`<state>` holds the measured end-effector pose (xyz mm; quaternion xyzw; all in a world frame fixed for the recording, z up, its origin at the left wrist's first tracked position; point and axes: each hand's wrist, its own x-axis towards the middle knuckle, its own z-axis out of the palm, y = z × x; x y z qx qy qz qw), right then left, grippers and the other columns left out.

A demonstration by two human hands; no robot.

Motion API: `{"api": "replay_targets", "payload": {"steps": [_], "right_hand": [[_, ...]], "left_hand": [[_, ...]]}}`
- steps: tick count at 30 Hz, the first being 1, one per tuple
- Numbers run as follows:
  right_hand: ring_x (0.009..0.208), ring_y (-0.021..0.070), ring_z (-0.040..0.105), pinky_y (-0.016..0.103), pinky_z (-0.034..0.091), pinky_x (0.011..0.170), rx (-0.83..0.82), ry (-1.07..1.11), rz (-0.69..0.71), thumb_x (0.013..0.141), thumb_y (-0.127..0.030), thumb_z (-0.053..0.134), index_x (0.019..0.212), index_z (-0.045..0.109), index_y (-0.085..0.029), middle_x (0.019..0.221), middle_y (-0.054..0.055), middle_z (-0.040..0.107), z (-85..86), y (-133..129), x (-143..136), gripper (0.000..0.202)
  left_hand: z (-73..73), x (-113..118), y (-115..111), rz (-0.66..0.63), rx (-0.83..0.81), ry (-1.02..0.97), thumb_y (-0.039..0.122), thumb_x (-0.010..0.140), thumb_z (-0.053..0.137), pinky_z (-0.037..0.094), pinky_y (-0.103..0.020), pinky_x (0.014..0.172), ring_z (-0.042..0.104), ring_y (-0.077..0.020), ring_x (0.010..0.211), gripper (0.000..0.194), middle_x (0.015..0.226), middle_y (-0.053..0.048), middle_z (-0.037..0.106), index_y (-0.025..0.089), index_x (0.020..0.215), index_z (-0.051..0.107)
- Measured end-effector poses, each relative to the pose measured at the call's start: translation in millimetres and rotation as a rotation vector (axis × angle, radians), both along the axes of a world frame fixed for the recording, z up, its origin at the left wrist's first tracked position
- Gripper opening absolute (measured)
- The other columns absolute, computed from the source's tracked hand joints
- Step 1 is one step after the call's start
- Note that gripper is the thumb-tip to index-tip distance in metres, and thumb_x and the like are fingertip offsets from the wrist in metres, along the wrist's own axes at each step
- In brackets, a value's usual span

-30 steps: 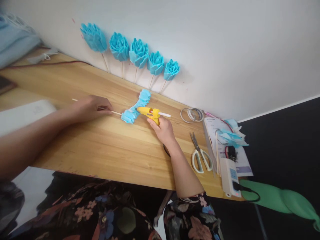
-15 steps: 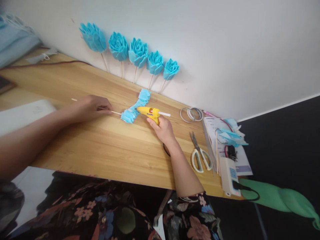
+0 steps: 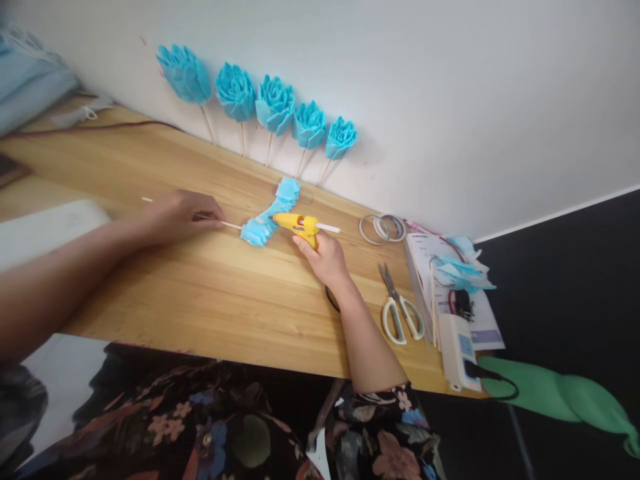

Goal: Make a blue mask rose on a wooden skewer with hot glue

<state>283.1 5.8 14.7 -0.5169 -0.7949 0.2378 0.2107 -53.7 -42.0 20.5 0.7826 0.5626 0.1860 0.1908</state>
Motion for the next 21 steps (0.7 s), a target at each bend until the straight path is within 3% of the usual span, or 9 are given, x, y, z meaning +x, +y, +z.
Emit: {"api": "replay_targets", "payload": {"steps": [9, 17, 21], "right_hand": [[0.063, 0.0177, 0.053, 0.03, 0.038, 0.062, 0.017, -0.007, -0.031, 0.084, -0.06, 0.065, 0.073, 0.061, -0.021, 0.069, 0.004, 0.065, 3.3, -0.8, -3.8, 0.04], [0.066, 0.0184, 0.055, 0.031, 0.04, 0.064, 0.024, 0.0, -0.013, 0.084, -0.054, 0.068, 0.072, 0.062, -0.021, 0.07, 0.004, 0.065, 2.9, -0.3, -4.4, 0.035], [0.067, 0.0191, 0.055, 0.031, 0.04, 0.063, 0.028, 0.005, 0.001, 0.086, -0.058, 0.066, 0.073, 0.062, -0.021, 0.07, 0.004, 0.065, 1.0, 0.1, -2.7, 0.039]], "left_hand": [[3.7, -0.1, -0.9, -0.003, -0.015, 0.012, 0.048, 0.09, 0.048, 0.045, -0.031, 0.078, 0.068, -0.0242, 0.089, 0.04, 0.098, -0.009, 0.076, 0.017, 0.096, 0.073], [2.0, -1.1, -1.2, 0.023, 0.0, 0.007, 0.048, 0.089, 0.05, 0.044, -0.03, 0.078, 0.067, -0.0233, 0.088, 0.038, 0.098, -0.007, 0.076, 0.018, 0.095, 0.074], [0.5, -2.5, -0.4, 0.04, 0.0, 0.025, 0.046, 0.09, 0.053, 0.043, -0.029, 0.076, 0.067, -0.0234, 0.088, 0.036, 0.098, -0.006, 0.077, 0.019, 0.097, 0.075]]}}
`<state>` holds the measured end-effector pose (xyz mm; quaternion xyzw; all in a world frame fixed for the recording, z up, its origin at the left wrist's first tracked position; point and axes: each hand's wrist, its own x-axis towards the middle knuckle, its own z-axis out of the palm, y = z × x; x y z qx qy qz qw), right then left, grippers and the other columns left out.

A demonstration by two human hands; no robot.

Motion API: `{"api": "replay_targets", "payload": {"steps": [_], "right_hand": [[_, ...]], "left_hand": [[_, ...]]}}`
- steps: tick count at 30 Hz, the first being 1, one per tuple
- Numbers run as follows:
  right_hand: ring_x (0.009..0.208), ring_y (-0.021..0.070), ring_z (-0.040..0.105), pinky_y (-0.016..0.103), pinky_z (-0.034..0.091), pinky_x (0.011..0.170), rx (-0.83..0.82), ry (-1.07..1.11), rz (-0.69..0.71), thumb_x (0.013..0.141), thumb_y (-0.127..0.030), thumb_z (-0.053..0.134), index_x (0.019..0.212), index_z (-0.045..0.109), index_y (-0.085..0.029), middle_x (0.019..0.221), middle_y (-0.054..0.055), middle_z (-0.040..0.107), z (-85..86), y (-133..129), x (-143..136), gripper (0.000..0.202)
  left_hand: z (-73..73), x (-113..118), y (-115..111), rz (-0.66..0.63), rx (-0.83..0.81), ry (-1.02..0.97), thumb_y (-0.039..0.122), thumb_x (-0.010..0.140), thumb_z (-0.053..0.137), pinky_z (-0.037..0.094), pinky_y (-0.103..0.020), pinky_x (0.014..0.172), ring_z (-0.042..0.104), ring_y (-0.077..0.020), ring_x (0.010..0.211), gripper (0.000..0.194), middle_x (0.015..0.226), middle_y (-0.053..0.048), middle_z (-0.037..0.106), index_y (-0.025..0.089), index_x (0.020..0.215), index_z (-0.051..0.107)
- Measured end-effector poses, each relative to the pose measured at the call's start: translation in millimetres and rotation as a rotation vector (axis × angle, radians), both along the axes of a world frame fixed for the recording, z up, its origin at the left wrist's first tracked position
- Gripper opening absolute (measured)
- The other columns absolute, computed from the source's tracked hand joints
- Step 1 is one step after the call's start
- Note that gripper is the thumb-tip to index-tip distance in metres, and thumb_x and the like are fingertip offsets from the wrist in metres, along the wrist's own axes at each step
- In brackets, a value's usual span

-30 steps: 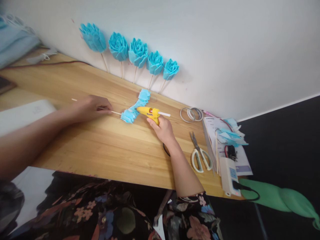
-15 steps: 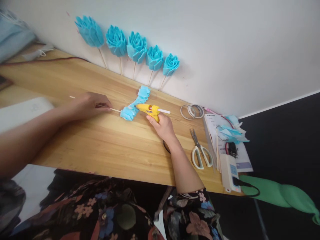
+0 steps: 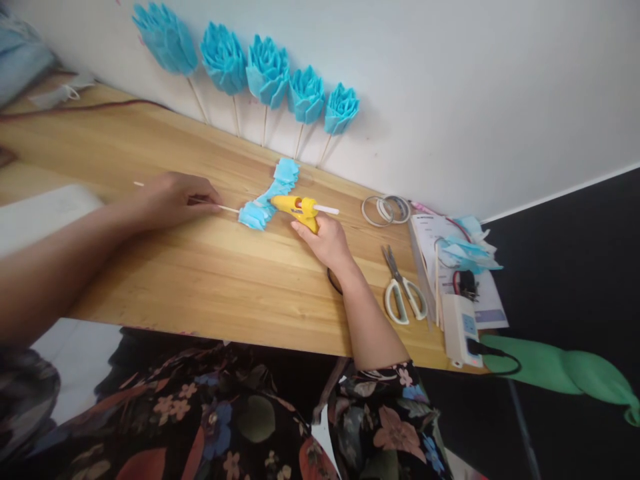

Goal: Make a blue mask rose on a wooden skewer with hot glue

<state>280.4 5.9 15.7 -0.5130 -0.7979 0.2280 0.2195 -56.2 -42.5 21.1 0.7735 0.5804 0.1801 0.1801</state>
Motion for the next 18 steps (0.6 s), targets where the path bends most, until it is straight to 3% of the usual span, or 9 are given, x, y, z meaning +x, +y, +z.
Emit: {"api": "replay_targets", "payload": {"steps": [5, 9, 15, 18], "right_hand": [[0.068, 0.0193, 0.058, 0.031, 0.04, 0.065, -0.036, 0.003, 0.039, 0.087, -0.059, 0.064, 0.077, 0.068, -0.02, 0.074, 0.005, 0.069, 2.0, 1, 0, 0.041], [0.072, 0.0202, 0.063, 0.031, 0.044, 0.069, -0.09, -0.001, 0.07, 0.086, -0.053, 0.068, 0.09, 0.077, -0.018, 0.08, 0.005, 0.075, 6.3, 1, 0, 0.037], [0.1, 0.0271, 0.073, 0.038, 0.054, 0.09, -0.182, 0.087, 0.147, 0.085, -0.043, 0.073, 0.108, 0.08, -0.019, 0.111, 0.008, 0.082, 10.4, 3, 5, 0.035], [0.103, 0.0269, 0.074, 0.038, 0.055, 0.093, -0.209, 0.133, 0.179, 0.085, -0.042, 0.073, 0.109, 0.08, -0.02, 0.114, 0.007, 0.082, 10.6, 3, 6, 0.033]], "left_hand": [[-0.8, 0, 0, -0.006, 0.014, -0.022, 0.049, 0.091, 0.054, 0.044, -0.03, 0.074, 0.069, -0.0246, 0.09, 0.038, 0.098, -0.006, 0.078, 0.02, 0.099, 0.077], [1.2, 3, -2, 0.014, 0.002, 0.002, 0.051, 0.091, 0.054, 0.042, -0.03, 0.072, 0.068, -0.025, 0.088, 0.04, 0.097, -0.006, 0.077, 0.02, 0.101, 0.076], [-0.6, 4, -2, 0.009, 0.029, 0.008, 0.05, 0.089, 0.053, 0.04, -0.03, 0.07, 0.066, -0.0234, 0.084, 0.037, 0.091, -0.007, 0.075, 0.019, 0.094, 0.074], [-3.5, 3, -1, -0.042, 0.062, -0.025, 0.051, 0.09, 0.053, 0.042, -0.031, 0.072, 0.065, -0.0223, 0.083, 0.036, 0.089, -0.007, 0.073, 0.02, 0.09, 0.072]]}}
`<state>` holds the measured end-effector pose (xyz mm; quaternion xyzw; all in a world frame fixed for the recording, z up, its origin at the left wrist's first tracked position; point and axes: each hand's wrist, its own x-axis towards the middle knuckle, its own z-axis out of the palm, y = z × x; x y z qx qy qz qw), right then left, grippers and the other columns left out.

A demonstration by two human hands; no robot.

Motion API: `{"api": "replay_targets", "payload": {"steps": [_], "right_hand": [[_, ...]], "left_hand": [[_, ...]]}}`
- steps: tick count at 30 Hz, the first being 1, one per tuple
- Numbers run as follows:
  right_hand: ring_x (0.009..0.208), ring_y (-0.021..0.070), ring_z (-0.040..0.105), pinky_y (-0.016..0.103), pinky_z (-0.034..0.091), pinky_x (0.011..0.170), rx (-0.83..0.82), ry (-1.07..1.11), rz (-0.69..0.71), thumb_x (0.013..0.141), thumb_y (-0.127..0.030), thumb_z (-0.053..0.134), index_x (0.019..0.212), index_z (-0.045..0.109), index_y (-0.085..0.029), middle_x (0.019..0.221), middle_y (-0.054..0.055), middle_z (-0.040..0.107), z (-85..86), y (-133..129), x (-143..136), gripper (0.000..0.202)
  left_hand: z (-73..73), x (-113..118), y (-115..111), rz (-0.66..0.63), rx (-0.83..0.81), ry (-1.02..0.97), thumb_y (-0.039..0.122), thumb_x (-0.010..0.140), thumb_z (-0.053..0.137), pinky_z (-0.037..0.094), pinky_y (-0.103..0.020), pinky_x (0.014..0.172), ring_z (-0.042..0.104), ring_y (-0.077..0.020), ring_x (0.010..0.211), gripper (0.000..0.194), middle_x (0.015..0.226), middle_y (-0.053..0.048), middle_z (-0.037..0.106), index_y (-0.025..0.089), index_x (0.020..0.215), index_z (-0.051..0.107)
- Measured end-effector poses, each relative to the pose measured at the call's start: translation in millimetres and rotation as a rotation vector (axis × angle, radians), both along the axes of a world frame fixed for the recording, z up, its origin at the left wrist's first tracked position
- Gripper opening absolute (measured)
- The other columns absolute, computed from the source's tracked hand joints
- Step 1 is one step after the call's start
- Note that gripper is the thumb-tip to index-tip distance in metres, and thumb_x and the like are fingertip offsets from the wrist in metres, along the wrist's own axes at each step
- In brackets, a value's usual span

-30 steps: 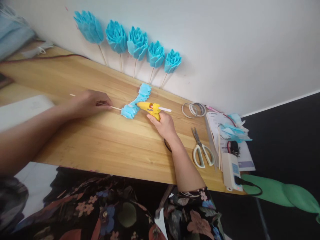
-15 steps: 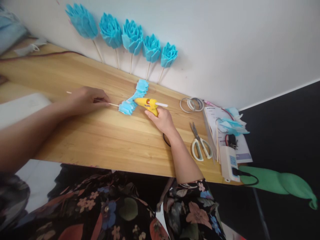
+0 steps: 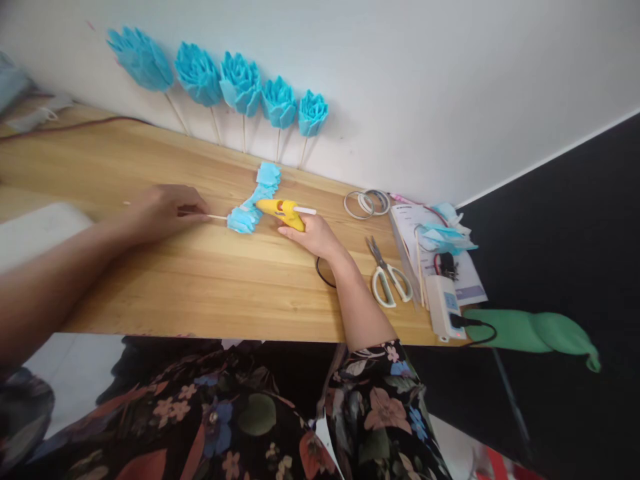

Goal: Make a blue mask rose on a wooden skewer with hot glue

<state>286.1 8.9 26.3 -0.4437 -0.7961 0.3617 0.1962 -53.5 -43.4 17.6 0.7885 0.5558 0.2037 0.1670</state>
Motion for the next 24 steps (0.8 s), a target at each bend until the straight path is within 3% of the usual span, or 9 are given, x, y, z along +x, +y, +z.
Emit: {"api": "replay_targets", "payload": {"steps": [8, 16, 20, 24], "right_hand": [[0.084, 0.0214, 0.068, 0.031, 0.05, 0.075, 0.008, 0.001, 0.006, 0.086, -0.055, 0.069, 0.105, 0.079, -0.019, 0.095, 0.004, 0.079, -1.0, 2, -1, 0.042], [0.07, 0.017, 0.059, 0.028, 0.042, 0.066, 0.04, 0.012, -0.029, 0.086, -0.06, 0.066, 0.093, 0.076, -0.018, 0.078, 0.002, 0.071, -3.1, 2, 1, 0.044], [0.063, 0.0153, 0.057, 0.028, 0.042, 0.063, -0.034, 0.03, -0.05, 0.084, -0.062, 0.067, 0.09, 0.074, -0.018, 0.069, 0.001, 0.069, -1.5, -1, 2, 0.045], [0.059, 0.0135, 0.056, 0.027, 0.043, 0.06, -0.164, 0.069, 0.014, 0.082, -0.063, 0.069, 0.091, 0.074, -0.017, 0.068, 0.001, 0.069, 3.2, -4, 3, 0.048]], "left_hand": [[5.2, 3, -4, -0.035, -0.037, -0.071, 0.06, 0.094, 0.054, 0.042, -0.031, 0.069, 0.059, -0.0189, 0.075, 0.045, 0.085, -0.004, 0.071, 0.019, 0.086, 0.071], [9.0, 6, -4, -0.047, -0.059, -0.057, 0.056, 0.093, 0.053, 0.041, -0.028, 0.068, 0.06, -0.0183, 0.074, 0.041, 0.085, -0.006, 0.072, 0.019, 0.084, 0.069], [10.6, 7, -3, -0.084, -0.048, -0.042, 0.053, 0.097, 0.047, 0.043, -0.029, 0.071, 0.062, -0.0194, 0.077, 0.043, 0.082, -0.006, 0.07, 0.019, 0.077, 0.064], [6.5, 5, -1, -0.135, -0.038, -0.055, 0.054, 0.099, 0.045, 0.041, -0.029, 0.068, 0.058, -0.0175, 0.071, 0.048, 0.073, -0.005, 0.064, 0.02, 0.066, 0.052]]}}
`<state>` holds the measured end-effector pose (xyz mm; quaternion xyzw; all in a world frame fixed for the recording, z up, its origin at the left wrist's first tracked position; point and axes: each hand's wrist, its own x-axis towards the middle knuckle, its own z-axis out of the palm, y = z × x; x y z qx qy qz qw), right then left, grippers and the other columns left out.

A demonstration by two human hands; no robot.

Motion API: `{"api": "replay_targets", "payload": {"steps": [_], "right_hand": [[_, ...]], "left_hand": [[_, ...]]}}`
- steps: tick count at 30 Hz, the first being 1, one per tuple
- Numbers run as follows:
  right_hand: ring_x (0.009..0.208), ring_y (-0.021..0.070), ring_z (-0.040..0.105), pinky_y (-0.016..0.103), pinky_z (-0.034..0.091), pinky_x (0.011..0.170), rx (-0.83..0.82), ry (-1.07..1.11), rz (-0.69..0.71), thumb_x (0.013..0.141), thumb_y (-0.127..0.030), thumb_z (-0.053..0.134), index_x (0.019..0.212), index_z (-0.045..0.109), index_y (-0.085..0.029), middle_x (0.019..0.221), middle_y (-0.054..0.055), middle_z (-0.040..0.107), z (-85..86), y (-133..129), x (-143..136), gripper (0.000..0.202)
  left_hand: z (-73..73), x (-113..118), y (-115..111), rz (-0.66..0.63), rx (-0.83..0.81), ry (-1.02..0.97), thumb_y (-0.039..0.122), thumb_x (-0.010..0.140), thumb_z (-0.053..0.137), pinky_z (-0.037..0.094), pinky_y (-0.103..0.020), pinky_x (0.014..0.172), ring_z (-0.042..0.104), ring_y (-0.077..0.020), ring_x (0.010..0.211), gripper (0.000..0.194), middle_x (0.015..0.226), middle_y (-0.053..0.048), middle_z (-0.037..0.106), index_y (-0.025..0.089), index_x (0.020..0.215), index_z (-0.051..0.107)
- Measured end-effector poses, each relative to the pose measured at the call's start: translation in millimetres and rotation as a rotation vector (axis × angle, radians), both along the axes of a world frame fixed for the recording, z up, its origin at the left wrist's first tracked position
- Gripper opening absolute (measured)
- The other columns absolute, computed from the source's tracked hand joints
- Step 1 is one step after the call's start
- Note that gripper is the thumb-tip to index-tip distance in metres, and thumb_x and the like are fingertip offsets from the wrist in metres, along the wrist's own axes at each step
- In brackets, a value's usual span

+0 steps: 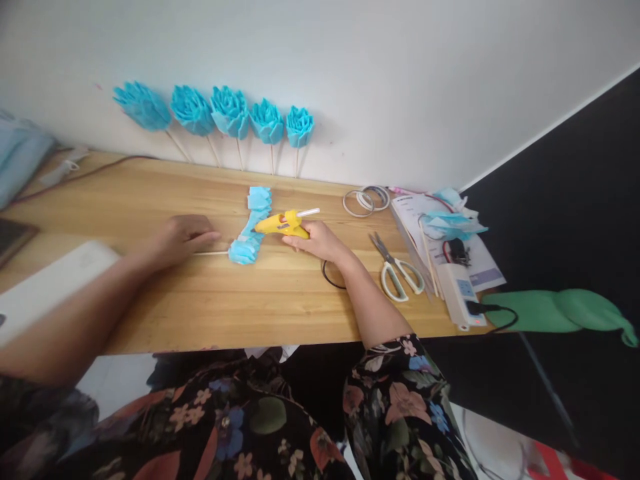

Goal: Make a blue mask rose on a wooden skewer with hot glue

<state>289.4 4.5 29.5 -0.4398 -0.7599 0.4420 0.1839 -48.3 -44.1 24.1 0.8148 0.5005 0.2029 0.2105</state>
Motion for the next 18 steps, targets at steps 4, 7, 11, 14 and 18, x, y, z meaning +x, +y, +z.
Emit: {"api": "replay_targets", "payload": {"steps": [4, 7, 11, 14, 18], "right_hand": [[0.058, 0.0124, 0.054, 0.027, 0.041, 0.059, -0.023, 0.014, 0.022, 0.081, -0.064, 0.07, 0.085, 0.072, -0.017, 0.066, 0.001, 0.066, 2.5, -1, 0, 0.048], [0.058, 0.0123, 0.053, 0.027, 0.039, 0.058, -0.019, 0.016, 0.021, 0.08, -0.067, 0.069, 0.088, 0.072, -0.015, 0.067, 0.001, 0.066, 1.3, 0, 0, 0.053], [0.057, 0.0116, 0.051, 0.027, 0.039, 0.057, -0.04, -0.008, 0.009, 0.079, -0.069, 0.068, 0.089, 0.072, -0.015, 0.069, 0.001, 0.065, 0.3, 1, -1, 0.055], [0.057, 0.0119, 0.052, 0.027, 0.04, 0.057, -0.051, -0.021, -0.001, 0.079, -0.068, 0.068, 0.09, 0.072, -0.015, 0.07, 0.001, 0.067, 0.3, 1, -1, 0.054], [0.057, 0.0122, 0.053, 0.026, 0.04, 0.056, -0.047, -0.023, -0.004, 0.081, -0.067, 0.066, 0.093, 0.074, -0.015, 0.071, 0.002, 0.068, -2.0, 2, 0, 0.054]], "left_hand": [[-4.1, -1, 1, 0.039, 0.006, -0.019, 0.057, 0.098, 0.045, 0.04, -0.029, 0.068, 0.056, -0.0175, 0.069, 0.047, 0.072, -0.004, 0.064, 0.021, 0.069, 0.054], [-2.9, -1, 0, 0.052, -0.026, -0.025, 0.055, 0.097, 0.047, 0.041, -0.029, 0.07, 0.058, -0.0181, 0.072, 0.044, 0.077, -0.005, 0.067, 0.02, 0.074, 0.06], [-1.9, -2, 1, 0.054, -0.046, -0.044, 0.054, 0.095, 0.05, 0.043, -0.029, 0.072, 0.062, -0.0188, 0.076, 0.041, 0.082, -0.006, 0.072, 0.019, 0.08, 0.066], [-7.0, -4, 4, 0.051, -0.066, -0.065, 0.053, 0.094, 0.053, 0.045, -0.029, 0.074, 0.065, -0.0194, 0.08, 0.039, 0.087, -0.006, 0.075, 0.019, 0.084, 0.069], [-13.5, -1, 8, 0.101, -0.075, -0.031, 0.05, 0.092, 0.054, 0.045, -0.03, 0.077, 0.067, -0.0207, 0.086, 0.037, 0.093, -0.008, 0.077, 0.019, 0.089, 0.073]]}}
